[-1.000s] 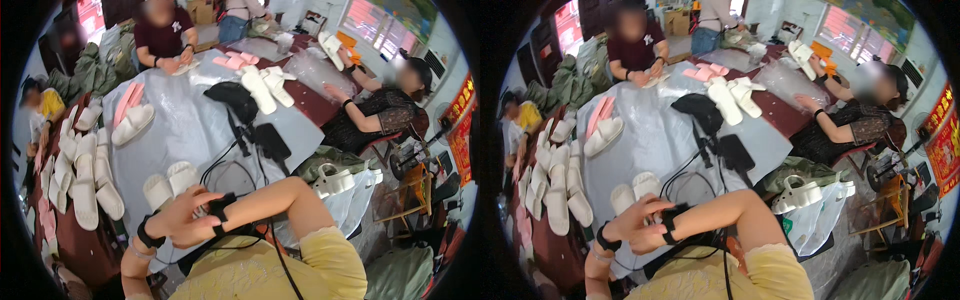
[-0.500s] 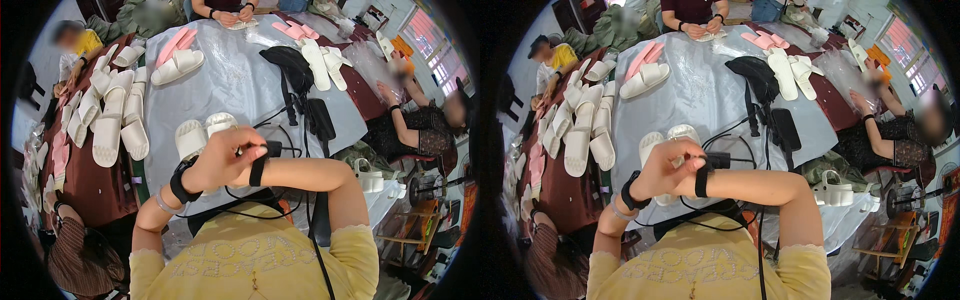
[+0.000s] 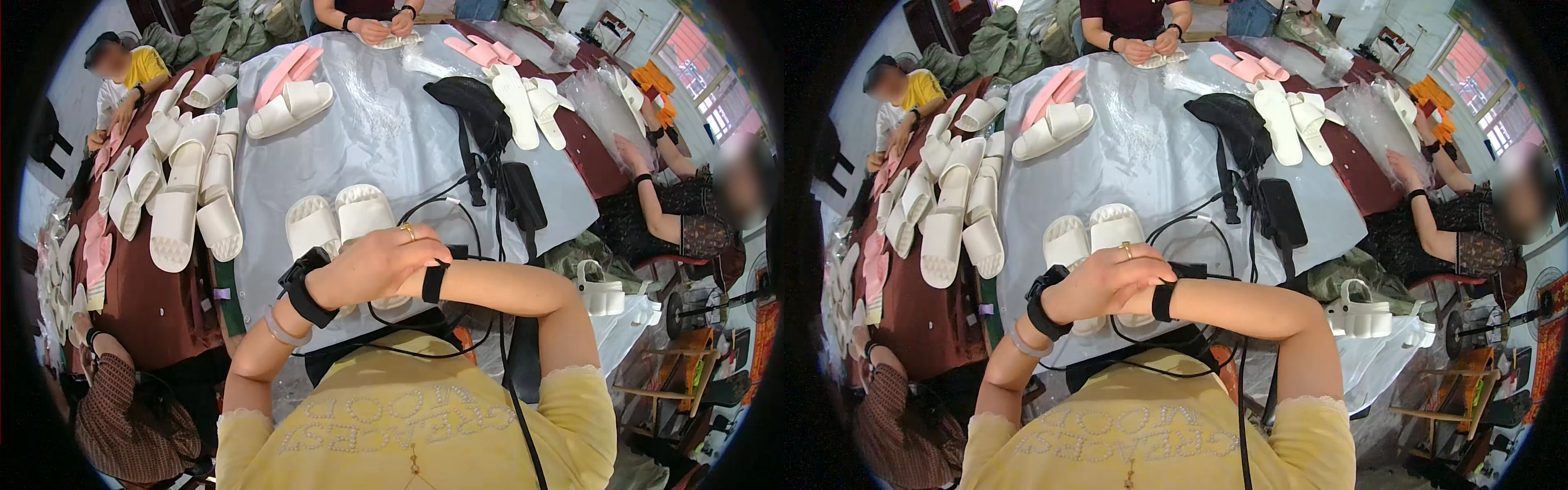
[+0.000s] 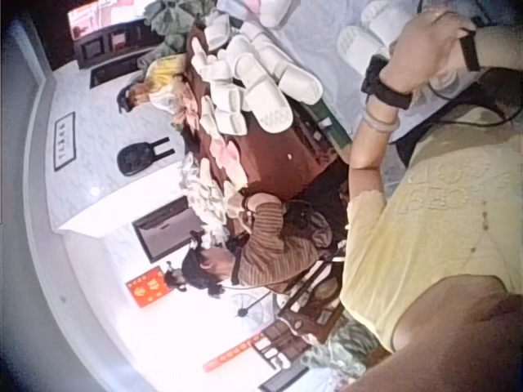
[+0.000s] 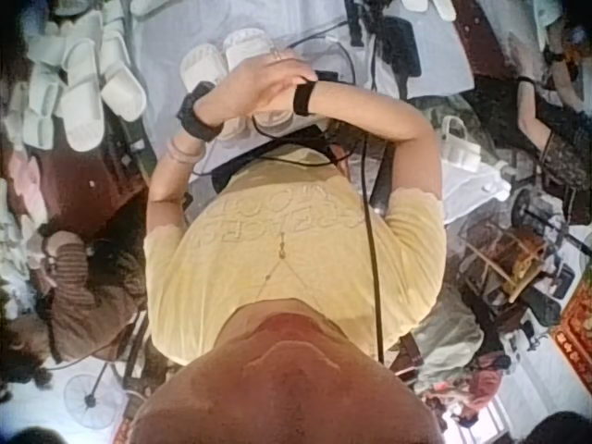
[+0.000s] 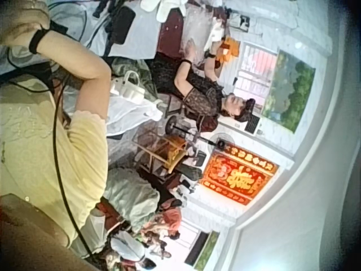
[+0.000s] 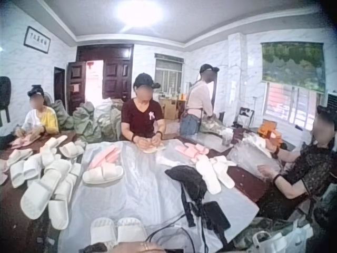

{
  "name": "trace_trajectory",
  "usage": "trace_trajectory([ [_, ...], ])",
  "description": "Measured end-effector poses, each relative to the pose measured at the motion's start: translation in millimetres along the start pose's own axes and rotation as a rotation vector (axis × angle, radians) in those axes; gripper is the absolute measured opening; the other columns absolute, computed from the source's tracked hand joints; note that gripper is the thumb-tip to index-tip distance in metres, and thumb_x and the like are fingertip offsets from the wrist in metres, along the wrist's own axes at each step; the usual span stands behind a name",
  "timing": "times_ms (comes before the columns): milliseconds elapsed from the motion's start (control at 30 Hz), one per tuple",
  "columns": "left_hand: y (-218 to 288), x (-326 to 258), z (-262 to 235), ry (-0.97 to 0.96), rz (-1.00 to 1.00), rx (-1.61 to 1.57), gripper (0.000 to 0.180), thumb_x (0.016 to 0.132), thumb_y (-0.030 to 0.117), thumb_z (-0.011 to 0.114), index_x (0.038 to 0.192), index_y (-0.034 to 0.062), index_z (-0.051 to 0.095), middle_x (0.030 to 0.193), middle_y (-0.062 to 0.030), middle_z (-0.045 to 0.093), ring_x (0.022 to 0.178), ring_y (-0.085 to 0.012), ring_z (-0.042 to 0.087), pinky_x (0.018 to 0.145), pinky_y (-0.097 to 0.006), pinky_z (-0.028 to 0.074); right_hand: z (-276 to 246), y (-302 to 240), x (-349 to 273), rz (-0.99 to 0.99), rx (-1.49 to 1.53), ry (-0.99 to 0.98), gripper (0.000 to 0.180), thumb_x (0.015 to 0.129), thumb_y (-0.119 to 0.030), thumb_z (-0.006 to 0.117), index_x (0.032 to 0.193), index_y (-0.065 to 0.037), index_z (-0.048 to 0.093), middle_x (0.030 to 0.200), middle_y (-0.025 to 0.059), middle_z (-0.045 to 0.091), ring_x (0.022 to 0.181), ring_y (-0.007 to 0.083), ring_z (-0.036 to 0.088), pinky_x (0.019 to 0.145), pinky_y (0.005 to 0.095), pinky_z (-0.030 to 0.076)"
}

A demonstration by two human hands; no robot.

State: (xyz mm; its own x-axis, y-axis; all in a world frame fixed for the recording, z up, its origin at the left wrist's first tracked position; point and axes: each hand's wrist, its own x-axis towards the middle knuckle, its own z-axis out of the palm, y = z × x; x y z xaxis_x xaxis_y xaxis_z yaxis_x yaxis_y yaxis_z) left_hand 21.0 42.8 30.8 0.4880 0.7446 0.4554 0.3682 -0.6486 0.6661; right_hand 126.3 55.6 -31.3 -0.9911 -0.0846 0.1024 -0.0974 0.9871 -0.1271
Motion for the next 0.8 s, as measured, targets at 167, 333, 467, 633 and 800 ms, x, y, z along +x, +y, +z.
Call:
trace_trajectory([
  [167, 8, -1, 1, -0.065, 0.185, 0.273, 0.029, 0.067, 0.000, 0.058, 0.095, 0.0043, 0.059, 0.107, -0.0081, 0.058, 0.098, -0.0254, 0.059, 0.076, -0.039, 0.048, -7, 24, -14, 0.091, -0.047, -0.017, 0.009, 0.074, -0.013, 0.057, 0.078, -0.008, 0.063, 0.077, 0.0062, 0.063, 0.076, 0.0215, 0.060, 0.068, 0.0315, 0.044],
  [333, 10, -9, 15, 0.029, 0.282, 0.384, 0.034, 0.066, 0.004, 0.059, 0.100, 0.0018, 0.062, 0.112, -0.0123, 0.057, 0.101, -0.0277, 0.058, 0.085, -0.038, 0.046, -10, 43, 25, 0.158, -0.087, -0.027, 0.010, 0.075, -0.013, 0.056, 0.080, -0.008, 0.064, 0.078, 0.0058, 0.063, 0.078, 0.0215, 0.060, 0.070, 0.0316, 0.043],
  [467, 13, -8, 24, 0.125, 0.293, 0.652, 0.033, 0.066, 0.004, 0.057, 0.099, 0.0015, 0.061, 0.114, -0.0174, 0.054, 0.111, -0.0311, 0.051, 0.089, -0.040, 0.042, -15, 86, 30, 0.209, -0.336, 0.127, 0.010, 0.073, -0.021, 0.056, 0.079, -0.013, 0.059, 0.074, 0.0011, 0.058, 0.075, 0.0186, 0.058, 0.068, 0.0330, 0.039],
  [633, 7, -38, 55, 0.852, -0.346, -0.070, 0.043, 0.073, 0.006, 0.064, 0.113, 0.0018, 0.050, 0.110, -0.0114, 0.049, 0.104, -0.0240, 0.049, 0.088, -0.034, 0.040, -74, 111, 30, 0.415, -0.337, 0.460, 0.013, 0.078, -0.017, 0.055, 0.087, -0.011, 0.061, 0.075, 0.0049, 0.063, 0.070, 0.0198, 0.060, 0.065, 0.0328, 0.042],
  [800, -6, -18, 68, 0.900, -0.598, -0.839, 0.076, 0.078, 0.030, 0.069, 0.135, 0.0059, 0.024, 0.136, -0.0143, 0.025, 0.124, -0.0191, 0.030, 0.088, -0.031, 0.037, -108, 102, 51, 0.483, 0.933, 1.023, 0.019, 0.088, -0.016, 0.049, 0.100, -0.006, 0.060, 0.078, 0.0064, 0.065, 0.063, 0.0119, 0.058, 0.058, 0.0246, 0.043],
])
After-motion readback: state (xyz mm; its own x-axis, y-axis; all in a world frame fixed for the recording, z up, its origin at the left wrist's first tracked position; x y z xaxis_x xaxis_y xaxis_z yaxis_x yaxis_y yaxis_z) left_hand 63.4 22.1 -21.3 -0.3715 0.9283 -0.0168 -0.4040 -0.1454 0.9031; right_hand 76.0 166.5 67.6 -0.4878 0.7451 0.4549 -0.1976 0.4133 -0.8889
